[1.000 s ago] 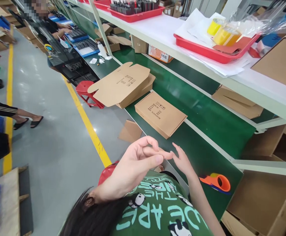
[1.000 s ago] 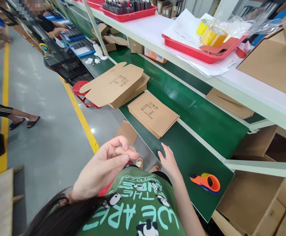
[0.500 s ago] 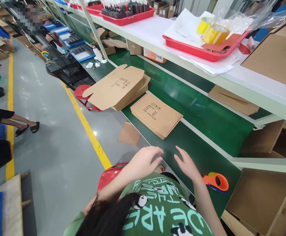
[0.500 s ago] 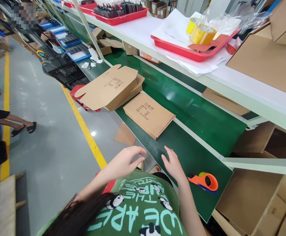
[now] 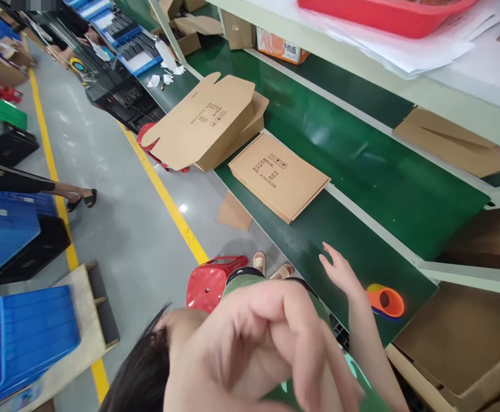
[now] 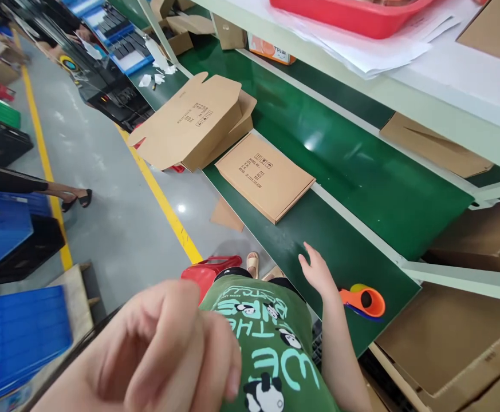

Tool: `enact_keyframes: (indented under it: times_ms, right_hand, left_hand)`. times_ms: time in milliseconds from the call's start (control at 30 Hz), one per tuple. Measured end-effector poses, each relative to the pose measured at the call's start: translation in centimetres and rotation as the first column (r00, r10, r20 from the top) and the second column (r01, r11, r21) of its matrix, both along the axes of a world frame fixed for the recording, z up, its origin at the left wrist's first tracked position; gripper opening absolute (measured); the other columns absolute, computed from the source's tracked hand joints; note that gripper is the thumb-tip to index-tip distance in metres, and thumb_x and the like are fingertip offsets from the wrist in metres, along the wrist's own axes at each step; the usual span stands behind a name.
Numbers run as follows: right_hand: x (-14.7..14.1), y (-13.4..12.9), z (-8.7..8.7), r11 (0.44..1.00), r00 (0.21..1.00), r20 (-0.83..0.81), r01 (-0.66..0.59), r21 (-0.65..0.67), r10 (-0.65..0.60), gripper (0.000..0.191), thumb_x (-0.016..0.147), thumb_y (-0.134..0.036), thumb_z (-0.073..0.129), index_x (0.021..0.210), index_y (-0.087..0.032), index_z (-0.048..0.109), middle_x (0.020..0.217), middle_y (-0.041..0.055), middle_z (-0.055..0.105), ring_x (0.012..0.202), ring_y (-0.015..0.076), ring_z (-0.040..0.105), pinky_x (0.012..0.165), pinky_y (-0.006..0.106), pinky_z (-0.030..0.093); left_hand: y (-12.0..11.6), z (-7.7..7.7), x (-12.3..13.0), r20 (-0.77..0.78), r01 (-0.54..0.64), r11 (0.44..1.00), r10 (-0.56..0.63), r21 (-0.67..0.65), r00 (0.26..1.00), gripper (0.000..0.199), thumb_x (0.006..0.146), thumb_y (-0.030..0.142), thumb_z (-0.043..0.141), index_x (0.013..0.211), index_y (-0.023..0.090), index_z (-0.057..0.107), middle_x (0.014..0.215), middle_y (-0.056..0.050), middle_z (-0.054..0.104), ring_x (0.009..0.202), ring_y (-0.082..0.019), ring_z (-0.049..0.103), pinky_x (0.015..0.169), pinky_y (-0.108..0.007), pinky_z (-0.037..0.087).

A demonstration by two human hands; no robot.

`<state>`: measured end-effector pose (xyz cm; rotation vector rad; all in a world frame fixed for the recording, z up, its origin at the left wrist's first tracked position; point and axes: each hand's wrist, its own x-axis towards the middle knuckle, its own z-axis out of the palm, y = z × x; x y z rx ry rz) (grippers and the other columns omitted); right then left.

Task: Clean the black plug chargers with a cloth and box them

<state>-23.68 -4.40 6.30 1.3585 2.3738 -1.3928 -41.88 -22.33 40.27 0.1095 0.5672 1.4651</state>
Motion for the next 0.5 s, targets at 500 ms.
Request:
enact_keyframes:
  times_ms: [500]
  right_hand:
    - [-4.8, -12.2, -8.7, 0.947, 0.962, 0.022, -0.262, -0.184, 0.271, 0.036, 0.097, -0.041, 0.061, 0.124, -0.018, 0.062, 0.13, 0.0088, 0.061, 0.114, 0.0227, 0.062, 0.098, 0.044, 0.055]
  left_hand:
    - [-1.3, -8.6, -9.6, -0.407, -0.475, 0.859, 0.371, -0.191, 0.835, 0.018, 0.073, 0.024, 0.08, 0.075, 0.02, 0.063, 0.061, 0.002, 0.054, 0.061, -0.011, 0.055, 0.072, -0.024, 0.058]
